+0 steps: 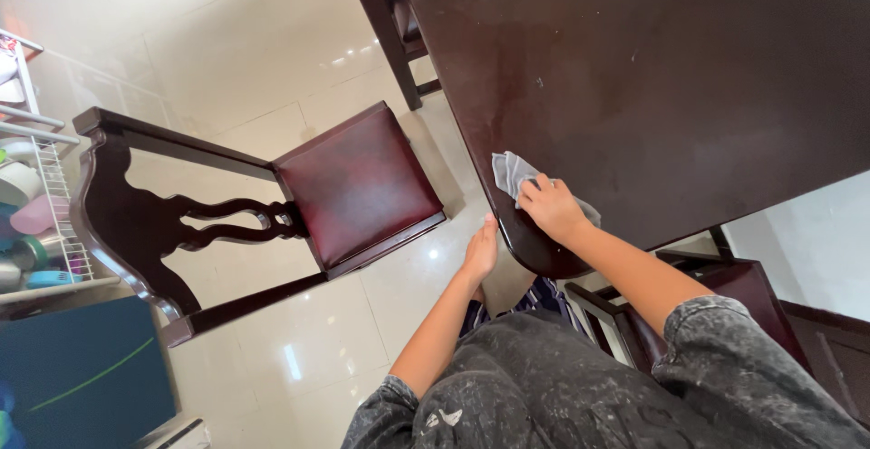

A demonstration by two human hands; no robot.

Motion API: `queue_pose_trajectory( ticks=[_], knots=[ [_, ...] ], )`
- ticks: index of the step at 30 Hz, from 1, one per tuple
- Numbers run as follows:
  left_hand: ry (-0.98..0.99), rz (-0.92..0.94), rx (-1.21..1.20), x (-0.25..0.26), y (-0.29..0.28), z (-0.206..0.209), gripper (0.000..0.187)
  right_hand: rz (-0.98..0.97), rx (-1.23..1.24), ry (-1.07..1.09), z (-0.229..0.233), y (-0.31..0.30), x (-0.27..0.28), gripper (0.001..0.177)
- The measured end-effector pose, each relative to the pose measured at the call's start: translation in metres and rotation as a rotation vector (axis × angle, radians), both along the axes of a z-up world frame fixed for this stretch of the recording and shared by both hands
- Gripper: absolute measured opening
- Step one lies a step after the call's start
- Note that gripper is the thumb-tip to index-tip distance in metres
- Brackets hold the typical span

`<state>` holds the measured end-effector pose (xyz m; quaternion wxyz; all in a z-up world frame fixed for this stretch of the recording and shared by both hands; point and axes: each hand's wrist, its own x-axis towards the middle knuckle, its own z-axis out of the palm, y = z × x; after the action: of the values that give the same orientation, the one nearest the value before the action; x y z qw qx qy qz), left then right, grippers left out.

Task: The person wipes a dark wooden dining table with a gray cloth, moving around the table to clean different sections. They briefly adjust a chair before resuming wiping the table surface.

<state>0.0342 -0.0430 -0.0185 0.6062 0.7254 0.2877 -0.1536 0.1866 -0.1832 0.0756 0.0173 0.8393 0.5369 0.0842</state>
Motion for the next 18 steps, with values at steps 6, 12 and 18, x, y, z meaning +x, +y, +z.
queue_pose_trajectory(
  ticks=[6,12,18],
  knots=[
    [0.008,0.047,-0.064,0.001,0.0,-0.007,0.084,-0.22,0.38,0.333,-0.006,-0.002,0.012,0.021],
    [-0.115,0.151,-0.236,-0.01,-0.004,-0.008,0.082,-0.037,0.426,0.278,-0.007,-0.056,-0.04,0.035],
    [-0.134,0.146,-0.289,-0.016,-0.002,0.003,0.072,-0.112,0.234,0.762,-0.002,-0.192,-0.078,0.046]
  ],
)
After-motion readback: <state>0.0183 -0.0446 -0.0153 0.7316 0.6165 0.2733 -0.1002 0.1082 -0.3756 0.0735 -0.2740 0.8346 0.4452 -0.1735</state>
